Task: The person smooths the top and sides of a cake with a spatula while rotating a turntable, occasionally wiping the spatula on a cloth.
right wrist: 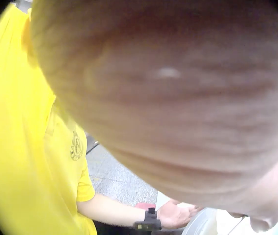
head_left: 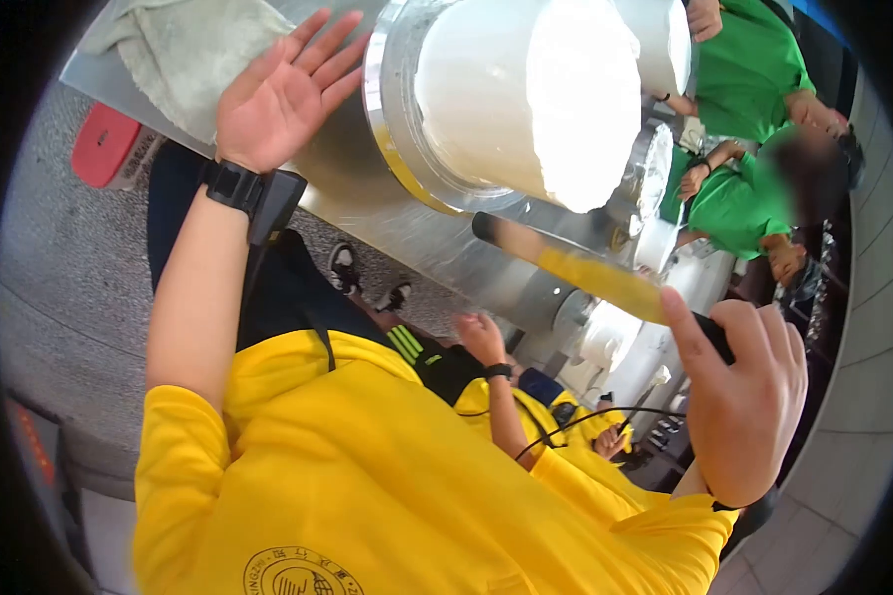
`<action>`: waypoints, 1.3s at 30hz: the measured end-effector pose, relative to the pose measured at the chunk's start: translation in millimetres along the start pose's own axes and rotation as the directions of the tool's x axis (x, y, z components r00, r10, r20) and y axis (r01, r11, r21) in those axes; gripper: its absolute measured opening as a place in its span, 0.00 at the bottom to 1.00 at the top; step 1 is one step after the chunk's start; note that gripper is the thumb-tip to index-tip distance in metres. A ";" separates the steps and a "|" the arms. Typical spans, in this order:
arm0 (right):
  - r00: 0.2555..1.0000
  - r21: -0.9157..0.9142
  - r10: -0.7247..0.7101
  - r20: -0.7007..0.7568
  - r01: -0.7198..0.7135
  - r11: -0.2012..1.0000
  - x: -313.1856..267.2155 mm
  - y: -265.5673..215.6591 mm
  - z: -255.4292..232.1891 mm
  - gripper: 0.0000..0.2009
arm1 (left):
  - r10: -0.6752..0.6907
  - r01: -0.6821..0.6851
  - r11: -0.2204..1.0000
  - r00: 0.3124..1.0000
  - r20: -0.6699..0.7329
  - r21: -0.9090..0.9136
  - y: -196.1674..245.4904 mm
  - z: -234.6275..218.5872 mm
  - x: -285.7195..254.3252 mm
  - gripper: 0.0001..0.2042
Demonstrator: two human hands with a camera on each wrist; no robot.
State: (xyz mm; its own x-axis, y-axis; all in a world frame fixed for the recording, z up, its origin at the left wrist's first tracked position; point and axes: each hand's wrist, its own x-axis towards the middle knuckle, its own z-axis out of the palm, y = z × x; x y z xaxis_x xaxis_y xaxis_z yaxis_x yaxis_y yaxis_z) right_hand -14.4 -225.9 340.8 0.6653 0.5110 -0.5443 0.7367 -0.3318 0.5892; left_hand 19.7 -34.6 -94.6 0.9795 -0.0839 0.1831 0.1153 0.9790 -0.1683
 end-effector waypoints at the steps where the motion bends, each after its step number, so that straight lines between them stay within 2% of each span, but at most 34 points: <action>1: 0.999 -0.009 0.008 -0.047 -0.008 1.000 -5.5 4.4 5.3 0.23 | -0.024 0.024 1.000 1.000 0.015 -0.003 -0.2 -5.3 -1.2 0.28; 2: 0.997 0.079 0.049 -0.068 -0.043 0.996 -13.8 11.0 8.9 0.23 | -0.049 0.049 0.999 0.998 0.031 -0.002 -0.2 -9.0 -0.8 0.26; 3: 0.990 0.215 0.120 -0.067 -0.103 0.971 -19.8 15.1 12.9 0.23 | -0.062 0.064 0.996 0.997 -0.035 0.055 -3.4 -0.2 -2.0 0.25; 4: 0.979 0.348 0.194 -0.061 -0.161 0.924 -27.6 19.5 18.1 0.23 | -0.093 0.096 0.991 0.995 -0.031 0.089 -5.4 3.8 -4.1 0.25; 5: 0.977 0.458 0.203 -0.062 -0.153 0.876 -39.4 27.8 28.6 0.24 | -0.097 0.106 0.988 0.991 -0.088 0.109 -7.3 5.2 -7.7 0.24; 7: 0.945 0.750 0.324 -0.051 -0.178 0.638 -61.2 33.9 60.7 0.21 | -0.114 0.143 0.975 0.979 -0.171 0.169 -9.8 13.8 -14.5 0.24; 9: 0.928 0.920 0.371 -0.038 -0.113 0.376 -80.9 31.9 97.2 0.19 | -0.142 0.206 0.944 0.959 -0.247 0.258 -16.4 33.3 -20.2 0.24; 10: 0.923 0.980 0.383 -0.037 -0.041 0.193 -86.4 24.5 114.6 0.18 | -0.154 0.242 0.927 0.942 -0.297 0.286 -21.1 47.8 -23.0 0.24; 11: 0.905 0.981 0.417 0.082 0.000 -0.192 -96.0 3.6 141.3 0.17 | -0.189 0.280 0.913 0.935 -0.301 0.297 -21.4 52.3 -29.0 0.24; 12: 0.896 0.835 0.400 0.191 0.065 -0.546 -103.1 -17.7 164.1 0.16 | -0.221 0.313 0.904 0.925 -0.309 0.292 -22.1 57.5 -34.5 0.25; 14: 0.939 0.633 0.249 0.238 0.045 -0.773 -98.9 -44.2 173.1 0.15 | -0.272 0.393 0.854 0.896 -0.352 0.340 -23.5 69.7 -43.3 0.28; 16: 0.941 0.336 0.259 0.219 0.177 -0.925 -93.8 -84.5 179.9 0.16 | -0.293 0.445 0.814 0.869 -0.398 0.374 -26.6 89.3 -50.2 0.28; 17: 0.942 0.221 0.298 0.157 0.260 -0.940 -88.5 -100.8 184.5 0.16 | -0.304 0.472 0.797 0.852 -0.426 0.376 -27.1 96.4 -52.3 0.28; 18: 0.952 0.197 0.292 0.095 0.270 -0.942 -87.3 -110.5 191.0 0.16 | -0.320 0.497 0.770 0.843 -0.432 0.400 -27.5 100.5 -54.0 0.28; 20: 0.953 0.030 0.298 0.051 0.296 -0.955 -81.1 -120.1 192.8 0.17 | -0.295 0.536 0.724 0.810 -0.507 0.434 -28.8 103.1 -53.5 0.28; 22: 0.946 -0.038 0.323 0.024 0.324 -0.945 -79.1 -134.4 198.3 0.18 | -0.281 0.561 0.661 0.801 -0.528 0.499 -28.0 109.5 -54.0 0.28; 24: 0.937 -0.092 0.350 -0.010 0.348 -0.933 -77.0 -145.7 202.7 0.19 | -0.202 0.506 0.686 0.823 -0.530 0.523 -27.5 114.6 -48.7 0.29; 25: 0.930 -0.115 0.366 -0.017 0.362 -0.925 -75.6 -149.9 204.9 0.20 | -0.217 0.484 0.733 0.832 -0.511 0.478 -26.3 116.5 -45.6 0.30; 27: 0.919 -0.191 0.393 -0.018 0.383 -0.904 -70.6 -154.3 212.3 0.21 | -0.223 0.503 0.712 0.824 -0.522 0.490 -27.9 116.5 -35.9 0.30; 33: 0.896 -0.228 0.443 -0.020 0.427 -0.875 -71.5 -172.2 215.2 0.21 | -0.296 0.554 0.682 0.807 -0.511 0.478 -37.5 127.8 -33.1 0.31; 39: 0.896 -0.189 0.437 0.074 0.443 -0.877 -72.9 -178.3 222.7 0.21 | -0.361 0.656 0.614 0.729 -0.582 0.440 -60.0 121.9 -33.3 0.28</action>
State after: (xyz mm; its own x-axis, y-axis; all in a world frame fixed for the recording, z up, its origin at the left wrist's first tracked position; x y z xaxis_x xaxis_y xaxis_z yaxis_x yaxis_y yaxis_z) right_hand -167.4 -380.6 142.5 0.9272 0.2548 -0.2744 -0.3740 0.6668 -0.6446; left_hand -40.0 -67.9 27.5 0.7681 -0.5232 -0.3692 0.6403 0.6275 0.4430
